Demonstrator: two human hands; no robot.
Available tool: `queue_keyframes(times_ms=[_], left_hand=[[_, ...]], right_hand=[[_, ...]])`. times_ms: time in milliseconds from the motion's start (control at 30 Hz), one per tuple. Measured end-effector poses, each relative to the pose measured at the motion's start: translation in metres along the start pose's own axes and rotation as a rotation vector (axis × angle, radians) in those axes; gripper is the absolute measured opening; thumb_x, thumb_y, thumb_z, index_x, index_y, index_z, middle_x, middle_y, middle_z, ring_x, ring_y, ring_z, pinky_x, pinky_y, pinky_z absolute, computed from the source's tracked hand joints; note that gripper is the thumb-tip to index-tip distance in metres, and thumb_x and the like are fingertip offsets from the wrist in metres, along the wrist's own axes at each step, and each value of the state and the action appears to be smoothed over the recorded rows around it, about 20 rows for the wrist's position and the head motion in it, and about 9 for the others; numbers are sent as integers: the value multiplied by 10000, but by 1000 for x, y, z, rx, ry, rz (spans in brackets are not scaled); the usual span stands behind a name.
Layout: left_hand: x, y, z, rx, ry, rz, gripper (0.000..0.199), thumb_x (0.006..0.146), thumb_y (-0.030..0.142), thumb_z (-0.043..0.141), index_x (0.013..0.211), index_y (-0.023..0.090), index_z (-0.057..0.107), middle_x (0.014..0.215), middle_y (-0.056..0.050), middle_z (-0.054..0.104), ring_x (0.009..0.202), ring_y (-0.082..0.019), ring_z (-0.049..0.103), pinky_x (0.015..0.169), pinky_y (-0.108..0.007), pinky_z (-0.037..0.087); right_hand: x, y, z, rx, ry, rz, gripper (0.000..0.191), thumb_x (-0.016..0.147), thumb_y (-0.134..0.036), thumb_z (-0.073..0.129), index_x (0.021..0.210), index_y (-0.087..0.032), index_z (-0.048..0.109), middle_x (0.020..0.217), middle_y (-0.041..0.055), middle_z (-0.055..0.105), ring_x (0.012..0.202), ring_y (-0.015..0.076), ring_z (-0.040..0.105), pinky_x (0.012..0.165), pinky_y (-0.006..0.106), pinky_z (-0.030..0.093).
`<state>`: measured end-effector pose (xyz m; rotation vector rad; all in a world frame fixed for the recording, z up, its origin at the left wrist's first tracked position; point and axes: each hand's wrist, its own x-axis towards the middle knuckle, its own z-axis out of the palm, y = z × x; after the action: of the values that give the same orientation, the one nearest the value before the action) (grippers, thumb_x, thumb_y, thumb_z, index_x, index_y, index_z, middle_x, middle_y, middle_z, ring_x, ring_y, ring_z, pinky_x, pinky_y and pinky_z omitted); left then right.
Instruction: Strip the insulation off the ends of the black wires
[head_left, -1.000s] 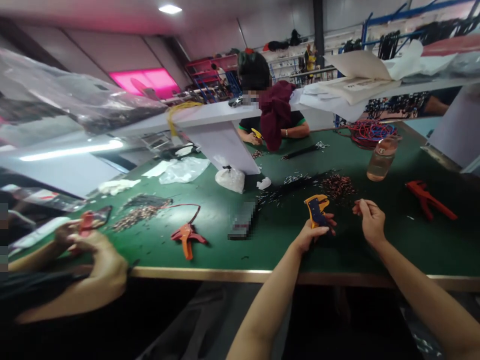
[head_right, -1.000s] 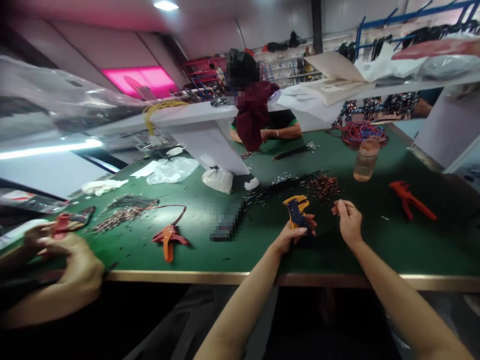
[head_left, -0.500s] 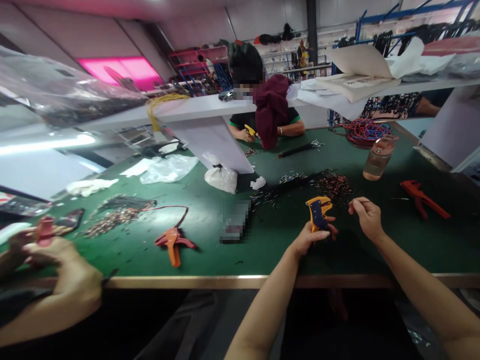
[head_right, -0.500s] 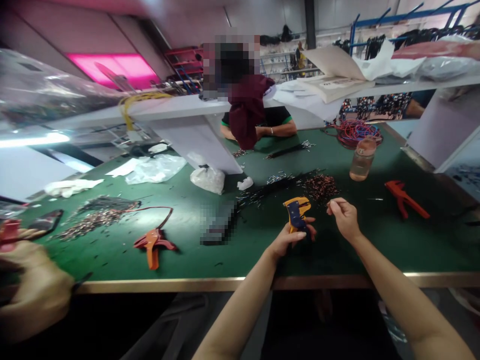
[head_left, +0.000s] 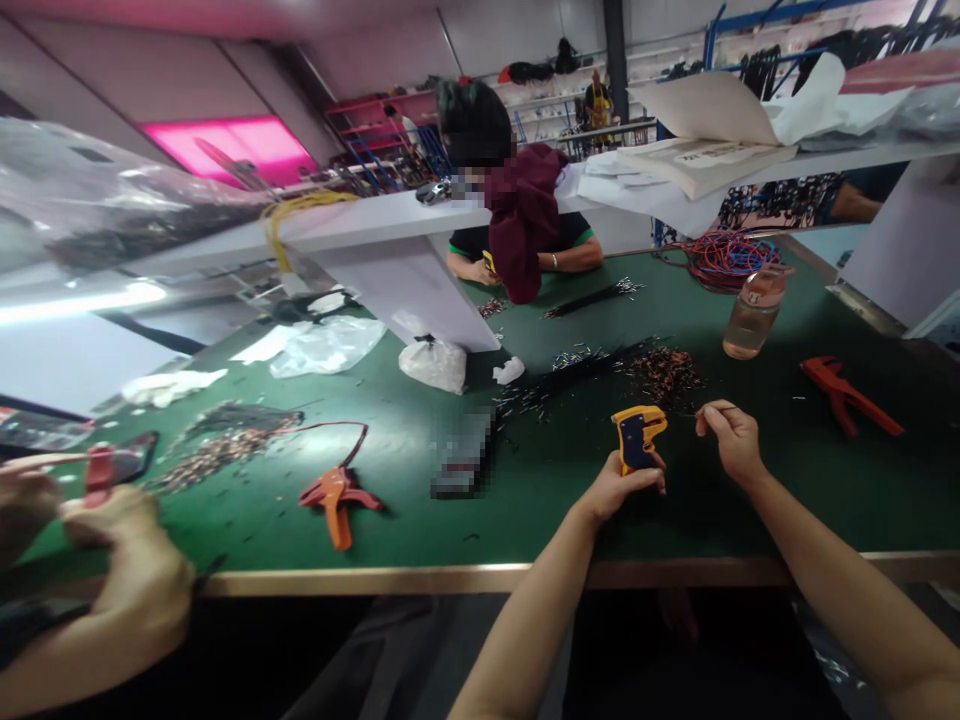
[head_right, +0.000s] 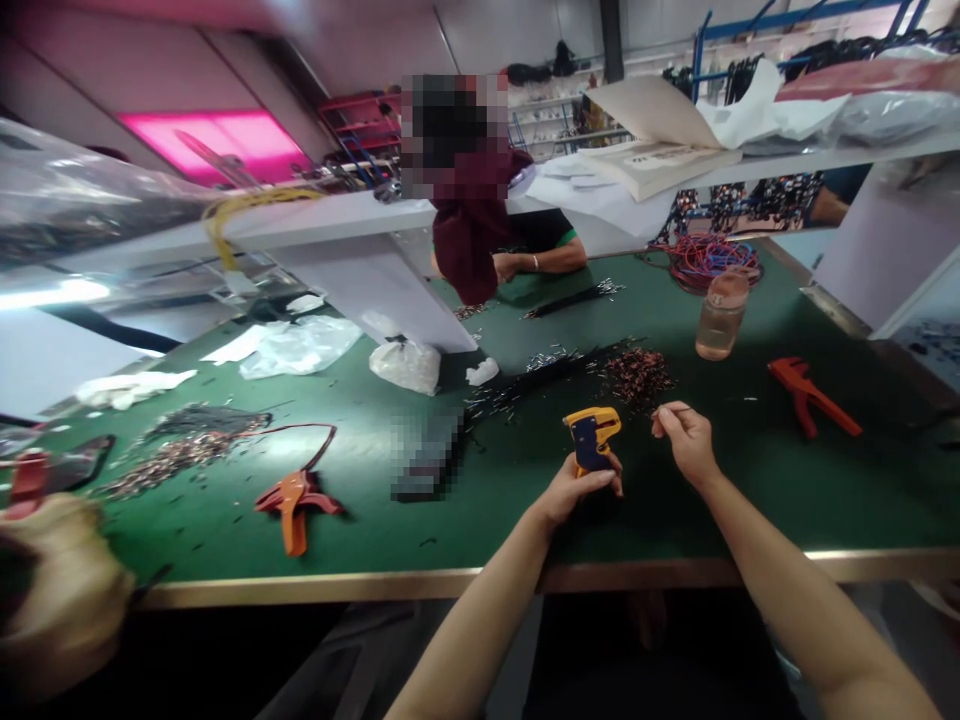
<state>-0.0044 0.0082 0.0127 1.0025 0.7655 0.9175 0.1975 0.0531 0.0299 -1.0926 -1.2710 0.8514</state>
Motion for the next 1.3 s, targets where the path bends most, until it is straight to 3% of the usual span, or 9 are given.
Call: queue_keyframes(times_ms=[367, 567, 767, 867, 1033, 1167, 1300], left_hand=[[2, -1, 1, 11, 48, -22, 436, 620, 484, 875, 752, 129, 660, 574, -27, 649, 532, -163, 618, 629, -313, 501], [5, -8, 18, -14, 108, -8, 441, 609, 500, 875, 686, 146, 624, 520, -11, 609, 473, -143, 574, 557, -301, 482], [15, -25, 27, -62, 227, 41, 478, 620, 526, 848, 553, 183, 523, 383, 39, 459, 349, -95, 431, 435, -263, 377], [16, -27, 22, -104, 182, 36, 428, 614, 480, 858, 607, 166, 567, 416, 25, 506, 377, -108, 470, 470, -273, 408], [15, -19, 13, -340, 180, 85, 389, 594, 359, 861, 832, 133, 652, 631, -21, 653, 584, -174, 635, 676, -339, 532], [16, -14, 8, -472, 225, 118, 388, 593, 291, 852, 890, 137, 654, 703, -21, 666, 662, -182, 658, 746, -352, 536], [15, -12, 8, -460, 263, 131, 401, 578, 245, 867, 912, 136, 675, 794, -39, 708, 692, -170, 663, 755, -335, 538]], right_hand=[[-1, -1, 1, 23, -4, 3, 290, 824, -467, 633, 670, -221, 647, 525, -12, 606, 507, 146, 561, 563, 300, 499], [1, 5, -1, -55, 62, -8, 374, 854, -512, 608, 616, -224, 617, 525, 0, 602, 536, 151, 567, 595, 297, 494], [-4, 16, 1, -51, 134, 27, 406, 839, -571, 622, 649, -213, 633, 502, -17, 550, 516, 146, 529, 570, 293, 456], [-4, 21, 2, -46, 151, 49, 437, 815, -607, 646, 638, -207, 633, 512, -9, 557, 536, 152, 545, 593, 304, 470], [5, 28, -5, 30, 285, 94, 470, 740, -654, 693, 711, -184, 683, 547, 6, 600, 520, 149, 539, 533, 298, 464], [5, 32, -8, -48, 234, 33, 453, 794, -620, 659, 823, -175, 736, 678, 56, 704, 545, 156, 582, 522, 300, 480], [-7, 28, -4, -203, 99, -121, 373, 890, -520, 594, 926, -190, 766, 768, 72, 751, 640, 184, 658, 629, 333, 557]])
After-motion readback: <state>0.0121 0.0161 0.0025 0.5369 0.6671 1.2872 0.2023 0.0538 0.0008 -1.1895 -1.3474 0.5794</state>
